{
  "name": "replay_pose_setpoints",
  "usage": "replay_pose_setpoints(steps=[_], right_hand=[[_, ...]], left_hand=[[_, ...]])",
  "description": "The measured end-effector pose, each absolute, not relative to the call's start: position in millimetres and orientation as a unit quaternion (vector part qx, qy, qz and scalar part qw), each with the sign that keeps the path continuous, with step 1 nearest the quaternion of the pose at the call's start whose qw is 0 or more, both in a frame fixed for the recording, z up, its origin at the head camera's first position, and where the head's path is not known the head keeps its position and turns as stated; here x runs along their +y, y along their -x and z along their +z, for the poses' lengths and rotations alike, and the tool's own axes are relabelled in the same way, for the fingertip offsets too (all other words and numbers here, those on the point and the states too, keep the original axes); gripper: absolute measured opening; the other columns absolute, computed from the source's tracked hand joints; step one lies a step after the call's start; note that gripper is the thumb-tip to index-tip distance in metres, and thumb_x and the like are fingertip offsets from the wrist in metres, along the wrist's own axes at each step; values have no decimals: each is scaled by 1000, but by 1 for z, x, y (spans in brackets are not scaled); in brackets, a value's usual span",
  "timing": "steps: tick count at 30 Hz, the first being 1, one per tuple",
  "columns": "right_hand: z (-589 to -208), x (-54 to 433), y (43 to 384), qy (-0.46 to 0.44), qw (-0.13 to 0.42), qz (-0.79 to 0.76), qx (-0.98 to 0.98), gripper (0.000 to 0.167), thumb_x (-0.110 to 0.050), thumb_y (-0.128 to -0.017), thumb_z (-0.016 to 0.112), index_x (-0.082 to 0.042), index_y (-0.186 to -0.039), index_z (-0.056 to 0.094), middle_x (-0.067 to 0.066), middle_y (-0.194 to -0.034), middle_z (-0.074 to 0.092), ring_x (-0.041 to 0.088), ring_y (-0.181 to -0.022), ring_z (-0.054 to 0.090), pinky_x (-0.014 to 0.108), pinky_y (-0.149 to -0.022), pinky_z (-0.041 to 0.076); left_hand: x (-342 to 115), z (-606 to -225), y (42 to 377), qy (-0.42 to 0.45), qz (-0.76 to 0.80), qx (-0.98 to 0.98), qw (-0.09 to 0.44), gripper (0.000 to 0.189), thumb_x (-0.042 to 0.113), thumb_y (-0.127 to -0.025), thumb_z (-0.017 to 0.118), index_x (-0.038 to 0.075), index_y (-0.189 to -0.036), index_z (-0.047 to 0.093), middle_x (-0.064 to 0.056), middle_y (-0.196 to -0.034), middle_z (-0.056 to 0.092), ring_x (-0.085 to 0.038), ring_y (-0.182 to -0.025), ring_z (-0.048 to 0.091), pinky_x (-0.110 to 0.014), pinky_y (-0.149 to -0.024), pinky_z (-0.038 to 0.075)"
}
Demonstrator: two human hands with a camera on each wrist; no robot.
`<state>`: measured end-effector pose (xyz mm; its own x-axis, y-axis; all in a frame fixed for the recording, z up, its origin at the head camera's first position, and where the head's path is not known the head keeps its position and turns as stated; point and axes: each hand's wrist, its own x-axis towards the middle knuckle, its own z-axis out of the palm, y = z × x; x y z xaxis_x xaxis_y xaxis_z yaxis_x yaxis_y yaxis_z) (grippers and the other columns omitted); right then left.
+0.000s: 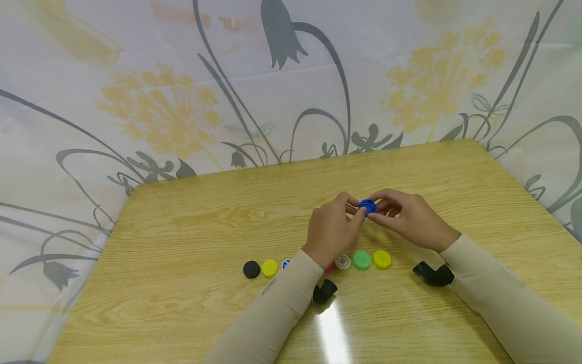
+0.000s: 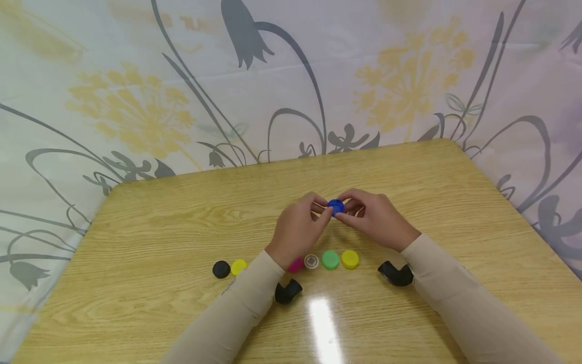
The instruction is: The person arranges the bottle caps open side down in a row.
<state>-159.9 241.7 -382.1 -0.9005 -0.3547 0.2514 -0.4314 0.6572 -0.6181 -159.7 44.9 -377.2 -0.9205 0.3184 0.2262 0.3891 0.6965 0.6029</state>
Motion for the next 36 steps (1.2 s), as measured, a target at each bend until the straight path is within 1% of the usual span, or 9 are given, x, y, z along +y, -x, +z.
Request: replay_pose_setpoints(steps=[5, 9, 13, 16, 19, 23, 27, 31, 36], right_hand=[[-382, 241, 160, -215, 61, 362, -905, 25, -18, -95, 70, -10, -118, 66, 0, -90, 75, 5, -76, 67, 26, -69, 56], [-382, 241, 160, -218, 64, 371, -900, 27, -17, -95, 70, -10, -119, 63, 3, -90, 76, 5, -76, 67, 26, -69, 56], [-381, 240, 160, -221, 61, 383, -895, 29, -15, -94, 71, -10, -121, 61, 5, -90, 76, 5, -77, 68, 26, -69, 55], [-379, 240, 159, -215, 41, 400, -890, 30, -15, -95, 70, -10, -122, 59, 7, -92, 76, 11, -78, 69, 25, -69, 54], [-377, 241, 158, -201, 6, 427, -882, 29, -18, -98, 66, -11, -125, 57, 10, -96, 75, 18, -82, 70, 26, -71, 53], [-375, 242, 158, -183, -33, 466, -865, 27, -22, -103, 57, -10, -127, 54, 15, -101, 74, 24, -88, 70, 30, -75, 55], [-375, 243, 159, -177, -43, 484, -856, 25, -24, -106, 50, -8, -125, 54, 19, -102, 72, 24, -90, 71, 32, -78, 57], [-376, 244, 159, -173, -47, 490, -853, 24, -25, -107, 49, -7, -122, 54, 21, -102, 72, 24, -90, 71, 32, -78, 57], [-376, 243, 159, -171, -51, 496, -850, 22, -24, -106, 52, -7, -119, 54, 20, -100, 72, 25, -89, 71, 33, -78, 57]], left_hand=[[44, -378, 162, 180, -410, -894, 19, 25, 35, -99, 63, 15, -114, 65, 1, -103, 76, -8, -83, 70, -17, -64, 50], [44, -380, 164, 171, -456, -873, 7, 27, 33, -98, 66, 15, -118, 64, 0, -102, 77, -9, -82, 68, -17, -66, 51], [43, -380, 165, 174, -472, -864, 13, 33, 30, -96, 69, 13, -124, 64, 0, -100, 77, -8, -81, 67, -17, -68, 52], [43, -380, 166, 177, -465, -867, 23, 36, 30, -95, 70, 13, -126, 65, -1, -100, 78, -9, -82, 69, -17, -69, 52], [43, -378, 165, 180, -453, -873, 32, 37, 29, -94, 71, 13, -127, 66, -2, -101, 78, -10, -83, 71, -15, -68, 52], [43, -377, 166, 189, -438, -878, 42, 34, 30, -93, 72, 12, -122, 70, -1, -102, 78, -9, -83, 72, -13, -67, 51], [43, -377, 165, 205, -422, -882, 54, 28, 30, -91, 75, 13, -113, 74, 2, -99, 78, -6, -81, 71, -12, -66, 50], [43, -377, 164, 216, -403, -887, 65, 26, 29, -89, 76, 13, -110, 74, 3, -99, 78, -8, -81, 72, -13, -67, 51], [44, -378, 164, 224, -379, -895, 75, 24, 30, -88, 77, 16, -107, 74, 6, -98, 78, -7, -83, 72, -12, -70, 50]])
